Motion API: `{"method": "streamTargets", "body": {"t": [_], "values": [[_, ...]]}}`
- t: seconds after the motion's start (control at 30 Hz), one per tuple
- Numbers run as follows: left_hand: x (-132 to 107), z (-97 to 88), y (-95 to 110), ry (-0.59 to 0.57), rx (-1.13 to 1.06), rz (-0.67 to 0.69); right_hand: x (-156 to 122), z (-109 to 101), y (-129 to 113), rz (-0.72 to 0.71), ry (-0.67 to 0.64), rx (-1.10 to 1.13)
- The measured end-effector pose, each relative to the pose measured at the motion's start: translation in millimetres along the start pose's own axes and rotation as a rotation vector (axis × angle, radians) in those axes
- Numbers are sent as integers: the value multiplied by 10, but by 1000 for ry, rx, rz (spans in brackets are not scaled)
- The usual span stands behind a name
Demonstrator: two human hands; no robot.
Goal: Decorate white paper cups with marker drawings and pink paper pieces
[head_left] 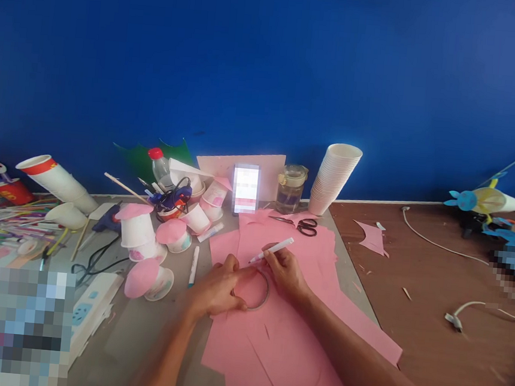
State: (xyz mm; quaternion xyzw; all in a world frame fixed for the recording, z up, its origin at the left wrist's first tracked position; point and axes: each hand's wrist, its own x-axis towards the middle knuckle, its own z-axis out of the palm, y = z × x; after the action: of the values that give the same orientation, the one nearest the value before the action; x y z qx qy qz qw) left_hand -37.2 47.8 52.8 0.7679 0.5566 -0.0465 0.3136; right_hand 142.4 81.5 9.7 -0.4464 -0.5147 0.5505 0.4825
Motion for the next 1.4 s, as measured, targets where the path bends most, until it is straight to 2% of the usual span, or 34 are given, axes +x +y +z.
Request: {"method": "streamTargets", "body": {"t": [0.4, 0.57, 0.8, 1.0, 1.23, 1.4], "values": [[10, -5, -1, -14, 15, 1, 29, -12, 25, -8, -105, -32], [16, 6, -11, -16, 39, -5, 26, -16, -4, -13, -169, -140], [20, 23, -28, -2, 51, -3, 71, -20, -59, -12, -146, -360], [16, 14, -31, -8, 66, 17, 135, -193, -89, 23, -121, -445], [5, -9, -26, -27, 51, 27, 130, -352, -182, 63, -240, -442], [3, -8, -25, -18, 52, 21, 107, -393, -224, 78, -265, -437]]}}
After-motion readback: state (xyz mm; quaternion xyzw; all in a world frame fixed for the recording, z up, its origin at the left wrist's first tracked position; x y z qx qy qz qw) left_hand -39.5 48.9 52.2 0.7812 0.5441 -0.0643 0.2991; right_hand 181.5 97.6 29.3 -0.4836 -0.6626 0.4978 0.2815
